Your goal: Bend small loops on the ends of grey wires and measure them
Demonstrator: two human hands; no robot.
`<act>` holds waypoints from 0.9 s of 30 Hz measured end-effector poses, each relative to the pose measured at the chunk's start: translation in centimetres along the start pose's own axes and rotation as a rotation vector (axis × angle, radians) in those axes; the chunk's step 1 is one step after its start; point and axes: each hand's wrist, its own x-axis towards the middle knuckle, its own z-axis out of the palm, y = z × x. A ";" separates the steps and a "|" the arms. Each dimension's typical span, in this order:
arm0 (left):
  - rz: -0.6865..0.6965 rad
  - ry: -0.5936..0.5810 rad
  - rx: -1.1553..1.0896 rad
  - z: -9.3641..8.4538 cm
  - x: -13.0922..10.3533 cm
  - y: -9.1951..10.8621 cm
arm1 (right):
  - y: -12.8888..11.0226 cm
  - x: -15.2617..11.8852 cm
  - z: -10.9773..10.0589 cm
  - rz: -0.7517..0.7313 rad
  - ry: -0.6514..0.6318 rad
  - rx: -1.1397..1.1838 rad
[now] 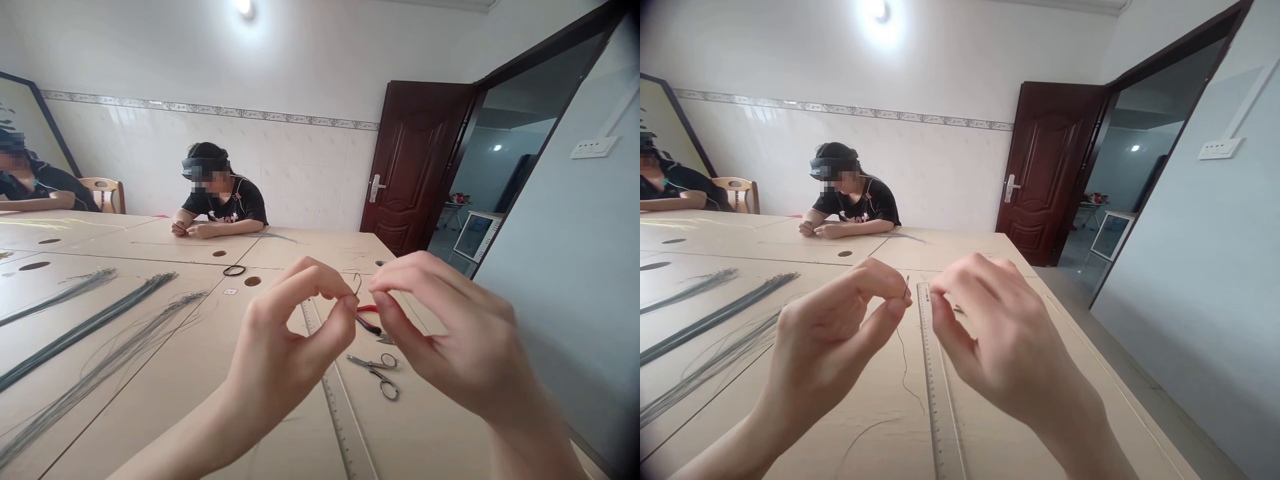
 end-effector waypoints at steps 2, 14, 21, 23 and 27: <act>0.004 0.027 -0.005 -0.2 0.1 0.0 | 0.5 -0.1 0.3 0.194 -0.240 -0.007; 0.114 0.203 -0.020 -1.9 0.7 -0.2 | -0.7 -10.5 7.7 0.432 -1.092 0.168; 0.122 0.278 -0.030 -2.2 0.7 0.3 | -4.3 -13.3 1.6 0.877 -1.166 0.034; 0.174 0.345 -0.049 -1.9 0.5 0.4 | -5.0 -14.3 1.0 1.050 -1.250 -0.072; 0.165 0.332 -0.079 -2.0 0.6 0.7 | -6.4 -17.6 0.9 1.305 -1.302 0.089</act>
